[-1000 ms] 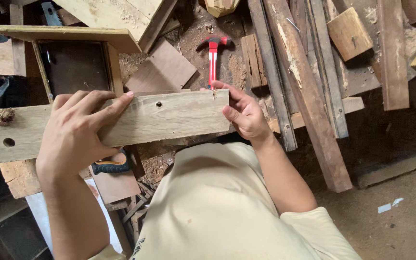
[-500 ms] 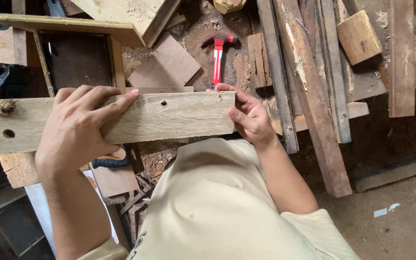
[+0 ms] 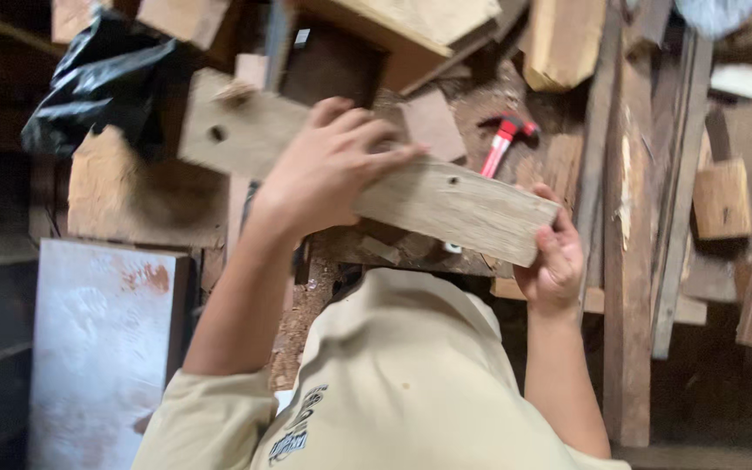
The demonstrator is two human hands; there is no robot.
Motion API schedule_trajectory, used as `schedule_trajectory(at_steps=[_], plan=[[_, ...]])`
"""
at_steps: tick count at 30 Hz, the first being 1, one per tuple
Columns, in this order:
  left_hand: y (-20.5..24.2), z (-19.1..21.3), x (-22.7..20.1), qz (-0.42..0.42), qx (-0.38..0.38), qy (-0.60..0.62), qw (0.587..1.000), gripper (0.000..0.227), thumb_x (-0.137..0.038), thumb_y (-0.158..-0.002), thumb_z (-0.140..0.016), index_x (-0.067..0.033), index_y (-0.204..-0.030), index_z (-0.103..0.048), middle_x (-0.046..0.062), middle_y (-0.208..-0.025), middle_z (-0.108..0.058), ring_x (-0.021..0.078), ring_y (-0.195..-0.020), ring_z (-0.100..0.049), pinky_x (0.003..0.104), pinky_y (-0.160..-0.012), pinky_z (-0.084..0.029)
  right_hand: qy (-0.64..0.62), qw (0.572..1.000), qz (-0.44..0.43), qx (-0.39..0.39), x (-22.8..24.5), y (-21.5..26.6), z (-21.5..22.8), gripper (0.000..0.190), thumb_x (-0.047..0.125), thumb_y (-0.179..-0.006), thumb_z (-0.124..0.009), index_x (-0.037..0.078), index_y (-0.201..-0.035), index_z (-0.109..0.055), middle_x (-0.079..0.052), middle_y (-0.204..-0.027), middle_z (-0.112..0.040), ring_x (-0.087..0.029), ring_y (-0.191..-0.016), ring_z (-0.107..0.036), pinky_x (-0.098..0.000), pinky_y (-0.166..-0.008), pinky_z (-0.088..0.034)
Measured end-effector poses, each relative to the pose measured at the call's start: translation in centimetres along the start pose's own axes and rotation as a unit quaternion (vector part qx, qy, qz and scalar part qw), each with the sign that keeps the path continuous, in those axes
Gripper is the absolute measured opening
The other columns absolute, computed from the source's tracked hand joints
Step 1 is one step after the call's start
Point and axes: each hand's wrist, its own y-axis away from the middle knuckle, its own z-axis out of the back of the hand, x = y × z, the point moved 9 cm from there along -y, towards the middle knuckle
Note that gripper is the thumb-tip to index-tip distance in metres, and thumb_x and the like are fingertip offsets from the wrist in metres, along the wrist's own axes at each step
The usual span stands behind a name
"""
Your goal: The person assembles a small wooden structure by positioning a plank, inserting nails into pre-drilled holes, and hammering them in. The person repeatedly repositions the plank and hammers multiple nails to secure the pieces together.
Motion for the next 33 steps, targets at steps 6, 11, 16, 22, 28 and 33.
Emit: schedule_trajectory(at_steps=[6, 11, 16, 22, 28, 33], plan=[[0.6, -2.7, 0.6, -0.025, -0.045, 0.037, 0.998, 0.073, -0.003, -0.084, -0.068, -0.0312, -0.150, -0.056, 0.001, -0.119, -0.064, 0.0182, -0.116, -0.058, 0.043, -0.114, -0.036, 0.055, 0.997, 0.044, -0.017, -0.1, 1.1, -1.9, 0.064, 0.023, -0.101, -0.075, 0.013, -0.155, -0.043, -0.009, -0.142, -0.058, -0.027, -0.139, -0.055, -0.0470, -0.124, -0.043], [-0.4, -2.9, 0.5, -0.040, -0.053, 0.059, 0.996, 0.058, -0.014, -0.091, -0.059, -0.0317, -0.146, -0.056, 0.004, -0.113, -0.062, 0.0199, -0.109, -0.058, 0.042, -0.094, -0.041, 0.077, 0.993, 0.079, -0.046, -0.4, 1.6, -2.3, 0.059, 0.021, -0.104, -0.074, 0.014, -0.154, -0.043, -0.007, -0.142, -0.058, -0.026, -0.139, -0.056, -0.0469, -0.126, -0.044], [-0.4, -3.9, 0.6, -0.040, -0.061, 0.070, 0.995, 0.041, -0.028, -0.107, -0.051, -0.0324, -0.148, -0.055, 0.005, -0.108, -0.062, 0.0194, -0.105, -0.058, 0.044, -0.096, -0.042, 0.093, 0.990, 0.102, -0.037, -0.2, 1.5, -2.2, 0.058, 0.017, -0.104, -0.071, 0.011, -0.155, -0.045, -0.009, -0.140, -0.061, -0.026, -0.136, -0.058, -0.0456, -0.123, -0.046], [0.4, -2.3, 0.3, -0.068, -0.107, 0.035, 0.991, 0.066, -0.032, -0.080, -0.069, -0.0271, -0.144, -0.055, 0.007, -0.111, -0.062, 0.0214, -0.107, -0.059, 0.044, -0.090, -0.043, 0.087, 0.988, 0.124, -0.027, 0.0, 1.4, -2.6, 0.059, 0.018, -0.104, -0.074, 0.011, -0.154, -0.045, -0.009, -0.141, -0.061, -0.026, -0.136, -0.058, -0.0454, -0.122, -0.047], [1.1, -1.8, 0.1, -0.076, -0.122, 0.032, 0.989, 0.067, -0.018, -0.080, -0.076, -0.0271, -0.144, -0.059, 0.003, -0.115, -0.066, 0.0189, -0.113, -0.060, 0.040, -0.094, -0.043, 0.139, 0.980, 0.142, -0.012, 0.2, 1.7, -0.8, 0.065, 0.033, -0.107, -0.069, 0.004, -0.159, -0.042, -0.011, -0.146, -0.058, -0.025, -0.135, -0.054, -0.0427, -0.123, -0.046], [1.1, -2.7, 0.7, -0.050, -0.041, 0.051, 0.997, 0.064, -0.012, -0.095, -0.076, -0.0280, -0.153, -0.056, -0.001, -0.119, -0.068, 0.0153, -0.110, -0.061, 0.034, -0.092, -0.042, 0.062, 0.987, 0.066, -0.134, -3.0, 2.8, 6.0, 0.073, 0.052, -0.103, -0.052, 0.002, -0.154, -0.043, -0.016, -0.144, -0.060, -0.027, -0.128, -0.061, -0.0415, -0.101, -0.054]])
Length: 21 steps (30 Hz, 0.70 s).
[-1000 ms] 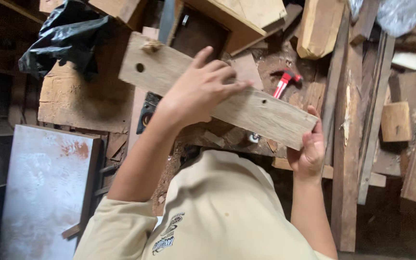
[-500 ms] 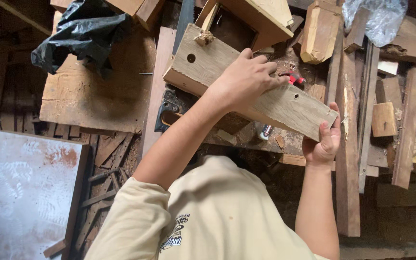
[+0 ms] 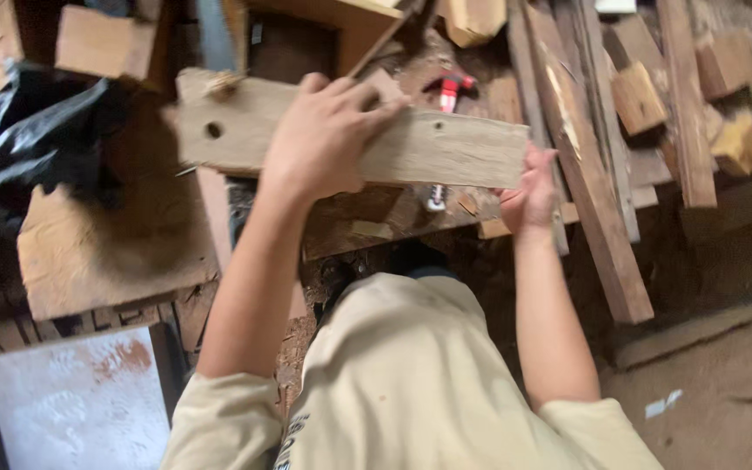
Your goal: The person assembles a small wooden structure by positioning a plank, inserting nails into pre-drilled holes, and hammering them in. The person repeatedly repositions the plank and hammers multiple nails to secure the pieces together.
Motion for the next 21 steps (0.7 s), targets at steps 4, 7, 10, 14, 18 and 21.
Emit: schedule_trajectory(at_steps=[4, 7, 10, 14, 18, 21], plan=[[0.2, 1.0, -0.6, 0.022, 0.052, -0.006, 0.998, 0.108, -0.019, -0.049, -0.093, -0.0297, -0.149, -0.054, -0.003, -0.129, -0.064, 0.0143, -0.112, -0.058, 0.032, -0.094, -0.041, 0.226, 0.942, -0.177, -0.174, -6.2, 0.1, 6.8, 0.044, 0.032, -0.102, -0.052, -0.001, -0.130, -0.062, -0.022, -0.113, -0.074, -0.027, -0.090, -0.073, -0.0416, -0.072, -0.060], [0.2, 1.4, -0.8, 0.038, 0.073, 0.013, 0.997, 0.113, -0.017, -0.045, -0.095, -0.0294, -0.149, -0.053, -0.002, -0.132, -0.063, 0.0170, -0.113, -0.059, 0.035, -0.095, -0.040, 0.285, 0.931, -0.184, -0.137, -10.0, -0.8, 8.5, 0.024, 0.007, -0.101, -0.057, -0.005, -0.119, -0.068, -0.020, -0.096, -0.074, -0.024, -0.073, -0.068, -0.0371, -0.061, -0.053], [0.0, 2.1, -1.0, 0.038, 0.060, 0.024, 0.997, 0.115, -0.017, -0.042, -0.094, -0.0284, -0.149, -0.055, 0.001, -0.130, -0.064, 0.0209, -0.115, -0.059, 0.039, -0.098, -0.040, 0.116, 0.968, -0.149, -0.168, -11.6, -3.4, 9.4, 0.024, 0.007, -0.103, -0.053, -0.005, -0.116, -0.070, -0.014, -0.093, -0.074, -0.019, -0.074, -0.072, -0.0316, -0.063, -0.058], [-0.4, 3.2, -1.7, 0.042, 0.041, 0.017, 0.998, 0.115, -0.017, -0.038, -0.092, -0.0281, -0.147, -0.057, 0.003, -0.131, -0.064, 0.0236, -0.118, -0.060, 0.042, -0.100, -0.041, 0.161, 0.981, -0.077, -0.071, -7.5, -5.9, 7.0, 0.029, 0.009, -0.097, -0.067, 0.000, -0.125, -0.066, -0.008, -0.102, -0.075, -0.013, -0.085, -0.071, -0.0291, -0.073, -0.060], [-1.1, 4.7, -3.0, 0.062, 0.009, 0.026, 0.998, 0.100, -0.012, -0.050, -0.089, -0.0289, -0.144, -0.059, 0.002, -0.130, -0.067, 0.0223, -0.121, -0.062, 0.043, -0.103, -0.042, 0.039, 0.992, -0.119, 0.019, -1.4, -4.3, 4.3, 0.042, 0.032, -0.103, -0.064, -0.003, -0.128, -0.066, -0.009, -0.099, -0.072, -0.018, -0.081, -0.069, -0.0310, -0.066, -0.056], [-2.9, 5.5, -5.2, 0.046, -0.003, -0.016, 0.999, 0.096, -0.011, -0.054, -0.090, -0.0285, -0.144, -0.060, 0.004, -0.129, -0.068, 0.0226, -0.117, -0.062, 0.046, -0.101, -0.042, -0.067, 0.989, -0.081, 0.100, 4.4, -3.3, 3.4, 0.055, 0.044, -0.102, -0.066, -0.004, -0.129, -0.065, -0.014, -0.104, -0.073, -0.022, -0.091, -0.071, -0.0364, -0.080, -0.058]])
